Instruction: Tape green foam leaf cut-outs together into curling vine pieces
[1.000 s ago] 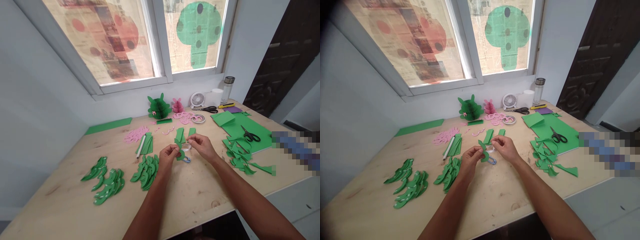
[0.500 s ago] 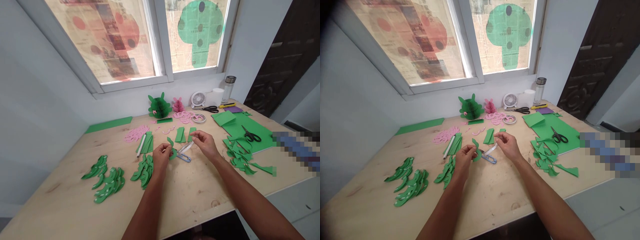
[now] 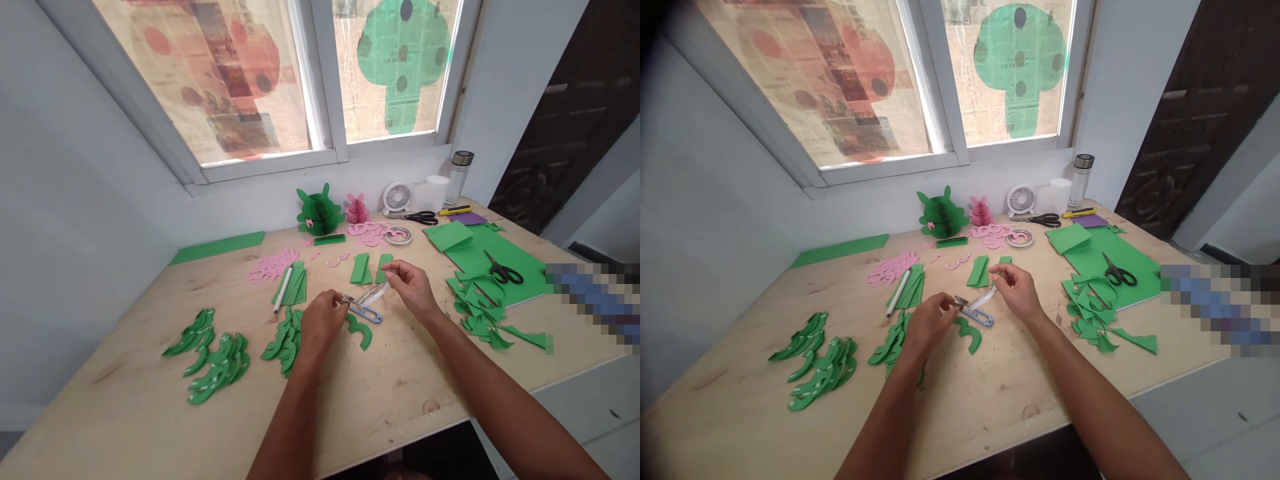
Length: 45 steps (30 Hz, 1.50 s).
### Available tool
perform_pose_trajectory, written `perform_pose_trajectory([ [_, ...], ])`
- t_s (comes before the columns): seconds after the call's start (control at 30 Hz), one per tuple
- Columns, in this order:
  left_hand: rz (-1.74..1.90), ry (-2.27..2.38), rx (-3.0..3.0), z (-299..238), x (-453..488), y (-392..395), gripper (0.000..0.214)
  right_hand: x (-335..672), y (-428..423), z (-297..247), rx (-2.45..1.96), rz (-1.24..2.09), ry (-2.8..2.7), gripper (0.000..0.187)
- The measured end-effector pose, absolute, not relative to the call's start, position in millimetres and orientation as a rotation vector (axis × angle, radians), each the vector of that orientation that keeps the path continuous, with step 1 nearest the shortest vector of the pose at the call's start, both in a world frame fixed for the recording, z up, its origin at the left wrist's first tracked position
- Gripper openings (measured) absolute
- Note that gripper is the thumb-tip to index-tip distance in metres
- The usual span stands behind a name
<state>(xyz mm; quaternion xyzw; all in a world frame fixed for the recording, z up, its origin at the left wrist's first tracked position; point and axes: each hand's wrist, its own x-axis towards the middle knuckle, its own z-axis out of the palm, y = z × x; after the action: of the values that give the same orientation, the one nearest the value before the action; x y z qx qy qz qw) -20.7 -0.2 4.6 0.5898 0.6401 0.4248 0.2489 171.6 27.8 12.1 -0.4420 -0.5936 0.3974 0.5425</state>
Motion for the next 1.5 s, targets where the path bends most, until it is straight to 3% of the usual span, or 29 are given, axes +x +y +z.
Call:
perform_pose_trajectory([
  [0.13,1.384,1.538,1.596,8,-8,-4,0.007,169,25,12,-1.032,0.955,-1.446,0.021],
  [0.5,1.196,1.165,1.685,1,18,-14,0.024,164,14,17,-0.956,0.773,-1.715,0.018],
  [1.07,1.208,1.056,1.580,4,16,-12,0.014,163,9,22,-0.832,0.268,-1.864,0.017],
  [1.5,1.140,0.805,1.321,4,12,-9,0.026,163,6,25,-0.763,0.120,-1.878,0.022],
])
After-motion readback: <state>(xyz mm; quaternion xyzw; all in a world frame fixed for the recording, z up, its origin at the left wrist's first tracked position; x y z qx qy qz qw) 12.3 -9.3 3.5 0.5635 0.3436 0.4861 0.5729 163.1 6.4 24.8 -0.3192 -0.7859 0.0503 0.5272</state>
